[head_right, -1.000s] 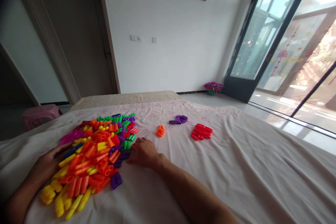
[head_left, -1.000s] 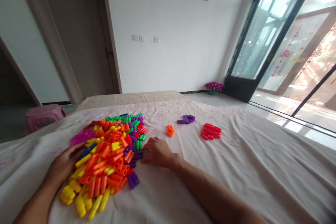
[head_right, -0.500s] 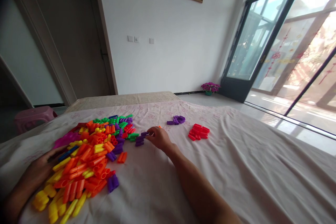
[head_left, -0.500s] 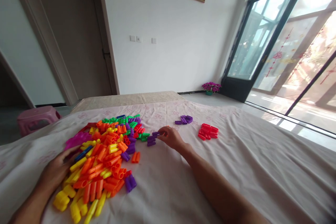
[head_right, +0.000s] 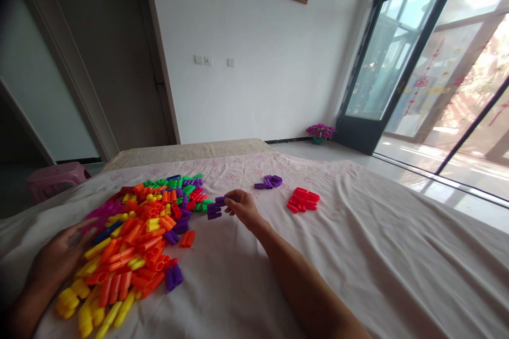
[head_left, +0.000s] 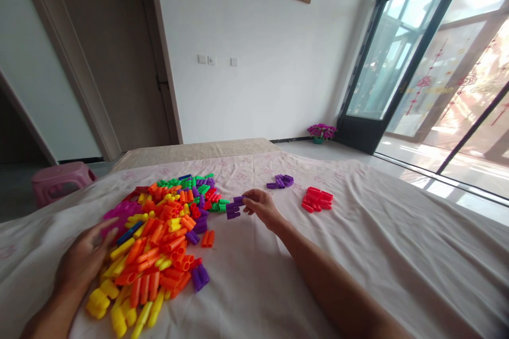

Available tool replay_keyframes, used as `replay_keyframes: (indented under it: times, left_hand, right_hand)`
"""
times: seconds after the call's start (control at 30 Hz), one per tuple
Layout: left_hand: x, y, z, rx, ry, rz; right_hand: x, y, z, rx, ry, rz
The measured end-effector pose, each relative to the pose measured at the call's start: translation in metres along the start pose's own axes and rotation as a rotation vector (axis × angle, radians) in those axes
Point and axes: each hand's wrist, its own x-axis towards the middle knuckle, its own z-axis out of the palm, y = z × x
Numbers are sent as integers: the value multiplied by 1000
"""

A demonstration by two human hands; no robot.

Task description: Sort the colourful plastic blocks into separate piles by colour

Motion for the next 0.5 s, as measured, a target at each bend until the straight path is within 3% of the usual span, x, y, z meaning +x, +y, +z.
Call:
replay_keyframes:
  times: [0.13, 0.23, 0.37, 0.5]
  left_hand:
    - [-13, 44, -22, -182, 69, 67]
    - [-37, 97, -27, -486, -153, 124]
    - [-80, 153, -5, -608, -459, 215]
    - [-108, 172, 21, -600, -566, 224]
  right_hand:
    - [-7, -9, 17, 50, -30, -14]
    - [-13, -13, 30, 104, -83, -32]
    - [-23, -16, 45, 169, -163, -45]
    - [-32, -14, 55, 220, -233, -28]
